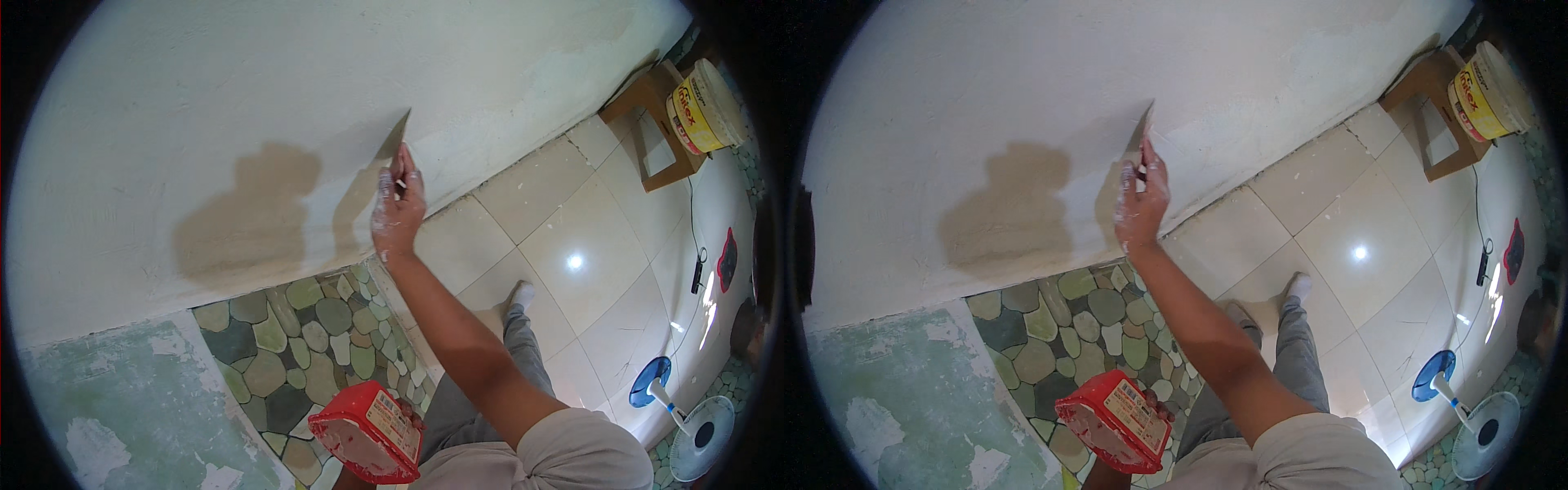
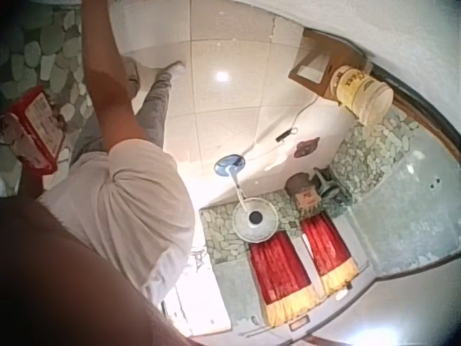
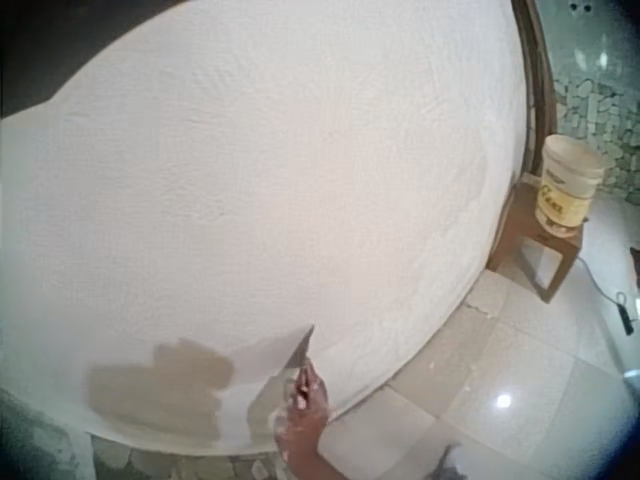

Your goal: The recorder uses a putty knife to apply white plaster to a wall.

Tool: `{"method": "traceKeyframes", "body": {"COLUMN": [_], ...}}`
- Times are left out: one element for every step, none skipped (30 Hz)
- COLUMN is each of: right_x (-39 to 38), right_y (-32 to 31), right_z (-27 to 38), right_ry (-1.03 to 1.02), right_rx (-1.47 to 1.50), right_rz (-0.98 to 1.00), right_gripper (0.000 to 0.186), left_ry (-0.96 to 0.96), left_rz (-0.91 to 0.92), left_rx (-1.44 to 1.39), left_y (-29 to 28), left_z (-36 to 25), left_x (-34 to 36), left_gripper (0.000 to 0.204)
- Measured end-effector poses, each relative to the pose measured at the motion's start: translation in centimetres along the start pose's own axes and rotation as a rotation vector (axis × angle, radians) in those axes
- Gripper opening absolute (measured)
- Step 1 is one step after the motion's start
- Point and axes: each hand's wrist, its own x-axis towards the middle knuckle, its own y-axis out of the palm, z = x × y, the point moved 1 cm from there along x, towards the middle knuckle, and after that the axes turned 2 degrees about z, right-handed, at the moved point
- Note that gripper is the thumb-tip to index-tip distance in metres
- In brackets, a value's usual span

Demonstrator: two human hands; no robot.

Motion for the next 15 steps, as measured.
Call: {"method": "traceKeyframes", "body": {"right_x": [-1.0,-2.0,-3.2,-4.4,-6.0,-7.7,-9.2,-10.6,-12.1,-13.8,-15.9,-17.6,-18.8,-19.9,-20.8], "right_y": [1.4,2.5,3.3,4.0,4.7,5.2,5.1,4.5,3.8,2.9,1.8,-0.2,-2.4,-5.1,-8.4], "right_z": [0.6,1.0,1.5,2.1,2.9,3.5,3.8,3.5,2.1,0.9,1.4,2.0,2.3,2.4,1.8], "right_ry": [-0.008,-0.019,-0.057,-0.099,-0.095,-0.098,-0.124,-0.158,-0.123,-0.086,0.004,0.095,0.192,0.291,0.38], "right_rx": [0.01,0.013,-0.011,-0.035,-0.061,-0.085,-0.114,-0.148,-0.15,-0.154,-0.172,-0.192,-0.197,-0.2,-0.197], "right_rz": [0.01,0.007,0.073,0.14,0.214,0.283,0.351,0.413,0.444,0.471,0.552,0.63,0.658,0.686,0.672], "right_gripper": [0.044,0.044,0.048,0.052,0.052,0.052,0.049,0.046,0.039,0.033,0.032,0.031,0.031,0.031,0.03], "left_ry": [0.027,0.047,0.033,0.059,0.091,0.084,0.081,0.071,0.057,0.055,0.075,0.075,0.121,0.171,0.155], "left_rz": [0.048,0.104,0.117,0.069,0.02,0.042,0.062,0.089,0.122,0.142,0.152,0.173,0.239,0.303,0.321], "left_rx": [0.004,0.006,0.006,0.005,0.006,0.015,-0.02,-0.053,-0.045,-0.037,-0.036,-0.035,0.008,0.049,0.048], "left_y": [-0.3,-0.6,-0.4,-0.1,0.1,-0.1,-0.2,0.1,0.5,1.0,1.1,1.0,1.0,0.9,0.5], "left_z": [-0.3,-0.6,-0.8,-1.3,-1.6,-2.2,-2.5,-2.6,-2.8,-3.0,-3.4,-3.9,-4.4,-4.7,-5.1], "left_x": [-0.7,-1.0,-1.5,-2.1,-2.8,-3.3,-3.9,-4.0,-3.9,-4.0,-4.6,-4.8,-4.9,-5.0,-5.0], "left_gripper": [0.056,0.056,0.056,0.057,0.057,0.057,0.058,0.059,0.059,0.061,0.064,0.064,0.064,0.066,0.066]}}
